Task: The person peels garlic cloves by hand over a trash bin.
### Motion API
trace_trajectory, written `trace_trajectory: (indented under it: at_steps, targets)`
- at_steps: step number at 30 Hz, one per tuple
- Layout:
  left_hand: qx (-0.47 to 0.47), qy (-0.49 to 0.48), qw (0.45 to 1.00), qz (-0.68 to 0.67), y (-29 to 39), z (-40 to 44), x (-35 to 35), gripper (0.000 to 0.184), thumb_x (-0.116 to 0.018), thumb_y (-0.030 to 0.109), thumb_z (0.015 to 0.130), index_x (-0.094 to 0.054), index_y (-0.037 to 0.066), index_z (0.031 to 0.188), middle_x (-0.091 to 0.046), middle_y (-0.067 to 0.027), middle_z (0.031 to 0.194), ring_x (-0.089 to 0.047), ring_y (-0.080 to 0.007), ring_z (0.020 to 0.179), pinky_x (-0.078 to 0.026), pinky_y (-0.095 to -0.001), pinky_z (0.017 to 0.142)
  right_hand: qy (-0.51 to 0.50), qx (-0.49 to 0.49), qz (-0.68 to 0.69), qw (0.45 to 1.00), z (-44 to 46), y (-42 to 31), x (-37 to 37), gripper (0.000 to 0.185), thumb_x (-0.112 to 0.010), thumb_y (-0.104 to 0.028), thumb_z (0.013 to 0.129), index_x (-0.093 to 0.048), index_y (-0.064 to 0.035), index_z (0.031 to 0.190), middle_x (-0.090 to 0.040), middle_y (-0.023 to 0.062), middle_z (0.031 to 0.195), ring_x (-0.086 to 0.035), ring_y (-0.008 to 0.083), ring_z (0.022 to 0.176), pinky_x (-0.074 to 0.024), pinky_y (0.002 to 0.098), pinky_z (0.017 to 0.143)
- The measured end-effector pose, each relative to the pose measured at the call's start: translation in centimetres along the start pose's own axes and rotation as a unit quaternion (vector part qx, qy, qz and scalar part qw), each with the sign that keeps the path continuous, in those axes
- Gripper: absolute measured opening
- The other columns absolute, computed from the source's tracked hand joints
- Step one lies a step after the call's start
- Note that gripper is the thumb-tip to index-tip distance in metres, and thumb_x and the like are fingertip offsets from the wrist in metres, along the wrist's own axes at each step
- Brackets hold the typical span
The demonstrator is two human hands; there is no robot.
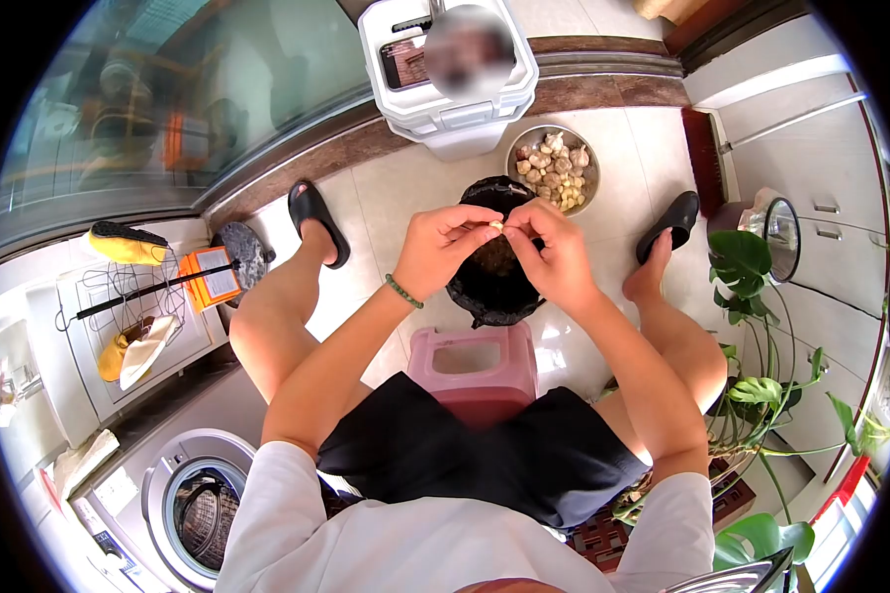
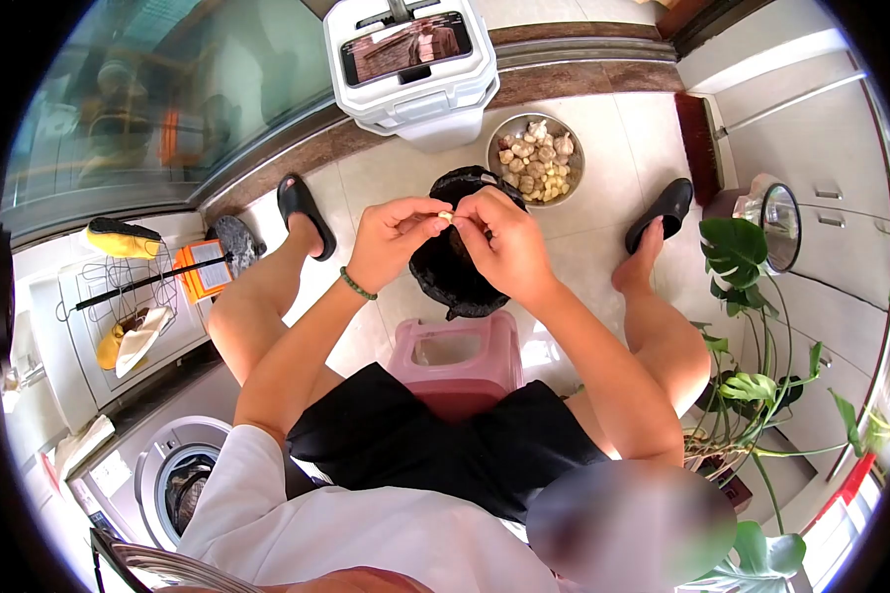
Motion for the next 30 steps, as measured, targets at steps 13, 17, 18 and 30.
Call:
trace_trajectory:
  at_steps: [13,17,18,30]
  targets:
    - [0.059,-0.009,0.991,-0.124,-0.7,0.1,0.1,0.026,-0.061,0.004,0.094,-0.063,-0.003,0.118,-0.069,-0.0064,0.101,-0.063,-0.0095,0.090,-0.053,-0.0234,0.080,0.007,-0.119,0.166,0.979,-0.7,2.8,-0.8,0.005,-0.048,-0.005,0.097,-0.050,-0.0013,0.094,-0.053,0.0040,0.081,-0.053,0.0104,0.068,-0.0467,0.0252,0.064]
    - [0.042,-0.012,0.994,-0.102,-1.2,0.1,0.0,0.026,-0.064,0.005,0.092,-0.065,-0.002,0.117,-0.069,-0.0056,0.101,-0.062,-0.0088,0.087,-0.052,-0.0223,0.077,0.007,-0.047,0.105,0.993,-0.5,0.5,-0.7,0.004,-0.059,0.002,0.091,-0.056,0.0009,0.090,-0.057,0.0069,0.083,-0.059,0.0129,0.073,-0.0499,0.0262,0.067]
    - [0.046,-0.012,0.995,-0.088,-1.3,0.0,0.0,0.025,-0.064,0.005,0.092,-0.066,-0.001,0.116,-0.069,-0.0055,0.101,-0.062,-0.0087,0.085,-0.051,-0.0220,0.076,0.011,-0.046,0.104,0.993,-0.5,0.6,-0.7,0.005,-0.061,0.004,0.089,-0.057,0.0013,0.090,-0.057,0.0067,0.084,-0.059,0.0127,0.073,-0.0503,0.0259,0.067]
    - [0.025,-0.035,0.999,0.010,-1.0,0.3,-0.3,0.027,-0.061,0.005,0.094,-0.067,0.005,0.120,-0.063,-0.0038,0.099,-0.060,-0.0098,0.083,-0.051,-0.0221,0.071,0.027,-0.136,0.146,0.979,-0.8,3.3,-0.5,0.009,-0.053,-0.003,0.096,-0.057,0.0005,0.088,-0.056,0.0032,0.086,-0.059,0.0103,0.075,-0.0491,0.0235,0.069]
Point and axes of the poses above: each hand's wrist, its own z-axis towards the middle knuckle, its own x-axis out of the back of the hand, y = z × x, the point moved 7 cm from there along z, towards the middle knuckle
